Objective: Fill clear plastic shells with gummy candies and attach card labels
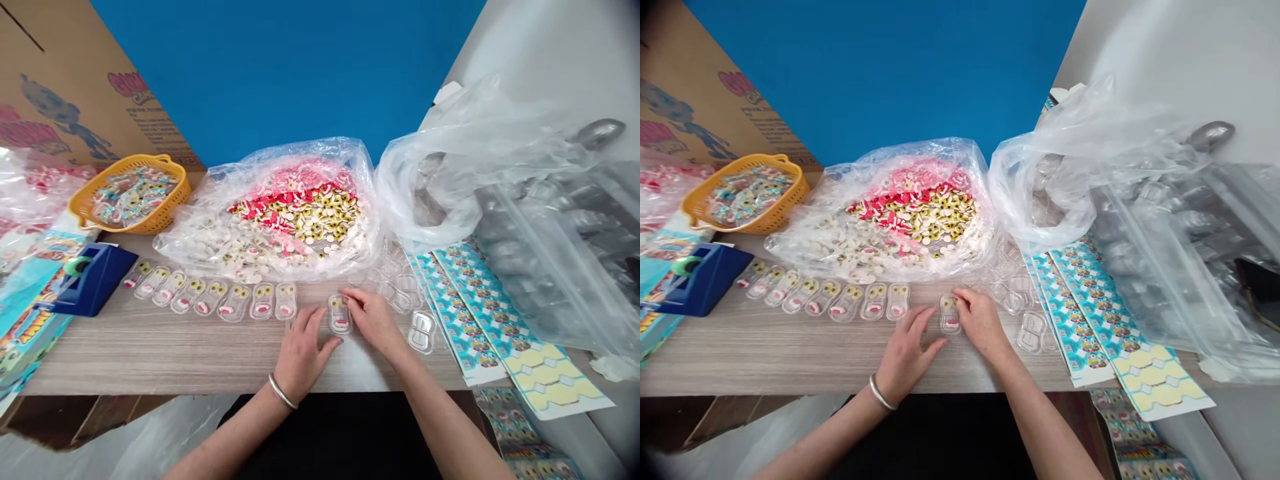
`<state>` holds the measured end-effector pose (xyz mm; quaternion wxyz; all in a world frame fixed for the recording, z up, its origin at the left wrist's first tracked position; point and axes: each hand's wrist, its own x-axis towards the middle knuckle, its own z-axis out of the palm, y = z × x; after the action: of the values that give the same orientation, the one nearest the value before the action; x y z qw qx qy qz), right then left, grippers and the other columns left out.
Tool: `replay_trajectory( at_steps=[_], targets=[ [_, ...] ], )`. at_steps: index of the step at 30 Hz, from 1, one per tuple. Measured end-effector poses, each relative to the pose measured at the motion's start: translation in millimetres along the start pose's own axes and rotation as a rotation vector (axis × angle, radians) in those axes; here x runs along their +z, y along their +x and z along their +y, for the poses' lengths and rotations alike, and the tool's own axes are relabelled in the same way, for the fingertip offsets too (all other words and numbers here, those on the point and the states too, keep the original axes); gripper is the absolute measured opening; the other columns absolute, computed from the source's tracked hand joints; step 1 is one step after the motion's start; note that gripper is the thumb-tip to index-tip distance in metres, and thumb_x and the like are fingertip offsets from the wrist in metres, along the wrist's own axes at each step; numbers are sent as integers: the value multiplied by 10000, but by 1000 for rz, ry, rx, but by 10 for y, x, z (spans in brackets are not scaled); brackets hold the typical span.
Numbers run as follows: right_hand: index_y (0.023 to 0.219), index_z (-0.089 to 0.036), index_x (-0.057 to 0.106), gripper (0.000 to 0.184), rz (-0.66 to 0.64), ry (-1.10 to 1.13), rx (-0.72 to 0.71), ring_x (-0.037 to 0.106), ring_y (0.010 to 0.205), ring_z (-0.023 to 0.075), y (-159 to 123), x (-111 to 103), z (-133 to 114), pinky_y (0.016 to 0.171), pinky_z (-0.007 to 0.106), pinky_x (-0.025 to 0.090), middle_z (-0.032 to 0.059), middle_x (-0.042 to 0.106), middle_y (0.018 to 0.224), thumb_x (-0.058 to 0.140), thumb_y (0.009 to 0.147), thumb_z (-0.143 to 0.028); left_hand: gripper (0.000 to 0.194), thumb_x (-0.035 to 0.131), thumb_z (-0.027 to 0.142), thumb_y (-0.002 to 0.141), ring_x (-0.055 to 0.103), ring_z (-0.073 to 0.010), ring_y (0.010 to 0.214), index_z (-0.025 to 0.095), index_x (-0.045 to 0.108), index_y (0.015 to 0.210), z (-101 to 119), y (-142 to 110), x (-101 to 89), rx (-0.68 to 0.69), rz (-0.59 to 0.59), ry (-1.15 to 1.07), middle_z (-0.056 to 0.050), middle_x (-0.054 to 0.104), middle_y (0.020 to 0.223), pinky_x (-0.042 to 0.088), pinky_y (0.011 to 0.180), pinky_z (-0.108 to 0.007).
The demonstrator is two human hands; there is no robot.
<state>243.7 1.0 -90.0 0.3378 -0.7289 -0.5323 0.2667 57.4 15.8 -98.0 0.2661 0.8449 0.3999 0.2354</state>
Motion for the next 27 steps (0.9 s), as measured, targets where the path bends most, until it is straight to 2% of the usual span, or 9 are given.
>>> replay_trajectory(
  at_steps=[2, 5, 7, 10, 14, 17, 20, 23, 27],
  targets=[
    [1048, -167, 741, 294, 15, -53, -20, 654, 876, 202, -28, 62, 6, 822, 324, 500, 86, 699, 928, 494, 890, -191, 540, 701, 282, 831, 567, -263, 1154, 202, 475, 1315, -3, 43, 59, 45, -29, 43, -121, 572, 1257, 519, 958, -416],
    [1070, -157, 717, 285, 69, -115, -22, 635, 870, 201, -84, 101, 30, 828, 330, 502, 92, 657, 940, 483, 911, -189, 416, 680, 252, 847, 581, -259, 1110, 206, 531, 1233, -21, 77, 107, 71, -67, 72, -99, 607, 1190, 516, 952, -423],
    [1088, -158, 697, 275, 99, -132, -3, 625, 871, 204, -124, 95, 32, 835, 347, 503, 96, 640, 960, 483, 920, -195, 352, 661, 244, 858, 581, -257, 1087, 208, 552, 1191, -15, 82, 104, 75, -83, 84, -92, 616, 1161, 511, 947, -425],
    [1096, -167, 675, 280, 94, -134, 14, 617, 899, 211, -180, 67, 5, 852, 367, 498, 92, 633, 978, 458, 920, -162, 352, 648, 259, 863, 566, -265, 1093, 217, 561, 1201, 42, 78, 75, 78, -121, 136, -104, 587, 1236, 501, 940, -426],
    [1074, -173, 657, 280, 97, -100, 46, 610, 907, 215, -183, 107, -68, 849, 376, 491, 88, 637, 983, 453, 890, -119, 261, 608, 286, 890, 574, -260, 1023, 239, 610, 1147, 120, 75, 41, 94, -172, 253, -92, 595, 1232, 498, 865, -409],
    [1013, -173, 635, 242, 118, -55, 46, 603, 884, 199, -54, 242, -167, 815, 333, 480, 72, 639, 955, 469, 855, -93, 179, 563, 246, 911, 574, -255, 968, 219, 640, 1071, 97, 102, -9, 52, -115, 344, -90, 632, 1144, 469, 840, -407],
    [885, -175, 618, 174, 78, -104, 6, 583, 855, 187, 167, 417, -312, 785, 300, 453, 60, 630, 906, 473, 847, -88, 143, 540, 226, 921, 575, -267, 951, 196, 652, 1004, 25, 168, -106, -2, -39, 434, -95, 660, 1060, 439, 820, -411],
    [849, -177, 614, 166, 41, -172, 6, 572, 817, 180, 341, 542, -449, 760, 290, 437, 59, 627, 898, 465, 880, -111, 123, 536, 221, 924, 579, -276, 927, 193, 656, 917, -19, 246, -213, -11, -32, 495, -87, 678, 959, 414, 789, -413],
    [857, -177, 614, 168, 48, -144, -13, 590, 847, 173, 289, 485, -515, 770, 273, 435, 52, 639, 897, 470, 893, -98, 106, 554, 228, 917, 575, -289, 964, 202, 656, 905, -23, 301, -286, 33, -28, 520, -76, 691, 941, 390, 825, -437]
  ],
)
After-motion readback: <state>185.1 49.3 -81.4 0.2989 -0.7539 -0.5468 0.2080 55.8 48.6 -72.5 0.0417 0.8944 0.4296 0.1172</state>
